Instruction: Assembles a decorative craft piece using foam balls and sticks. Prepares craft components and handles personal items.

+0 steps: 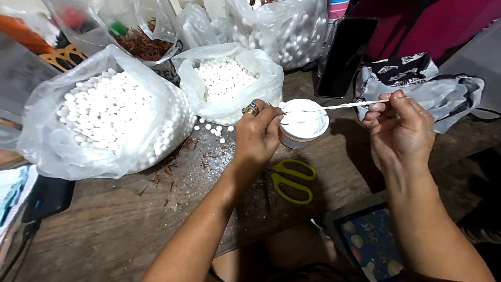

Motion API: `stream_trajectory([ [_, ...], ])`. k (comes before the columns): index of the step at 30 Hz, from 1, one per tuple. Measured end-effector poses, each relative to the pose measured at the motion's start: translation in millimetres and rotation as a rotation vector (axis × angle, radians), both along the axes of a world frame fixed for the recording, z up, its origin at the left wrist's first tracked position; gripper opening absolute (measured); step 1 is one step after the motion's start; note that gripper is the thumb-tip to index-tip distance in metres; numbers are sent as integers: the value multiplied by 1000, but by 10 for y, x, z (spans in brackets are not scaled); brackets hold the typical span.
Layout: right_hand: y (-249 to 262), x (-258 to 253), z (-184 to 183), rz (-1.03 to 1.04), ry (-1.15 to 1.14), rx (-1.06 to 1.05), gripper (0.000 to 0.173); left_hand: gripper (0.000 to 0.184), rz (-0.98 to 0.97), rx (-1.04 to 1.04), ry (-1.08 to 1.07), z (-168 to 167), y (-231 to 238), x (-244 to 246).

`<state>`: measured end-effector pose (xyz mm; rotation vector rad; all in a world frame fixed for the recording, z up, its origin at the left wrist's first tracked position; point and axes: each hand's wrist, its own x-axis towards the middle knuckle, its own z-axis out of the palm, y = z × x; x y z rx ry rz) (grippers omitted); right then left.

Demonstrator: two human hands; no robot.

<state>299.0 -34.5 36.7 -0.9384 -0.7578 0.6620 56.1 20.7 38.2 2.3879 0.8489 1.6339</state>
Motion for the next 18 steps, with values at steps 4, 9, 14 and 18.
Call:
stream_trajectory([
  [4, 86, -34, -92, -12, -405, 44, 21, 11, 69, -75, -112, -55, 9, -361],
  [9, 96, -33, -26, -177, -957, -4, 32, 8, 178, -130, -303, -174, 30, -950],
  [14, -5, -676, 181, -166, -1151, 306, 26, 9, 254, -144, -385, -316, 42, -1248],
  [18, 338, -1399, 61, 217, -1346, 227, 20, 9, 272, -144, -342, -375, 47, -1245],
])
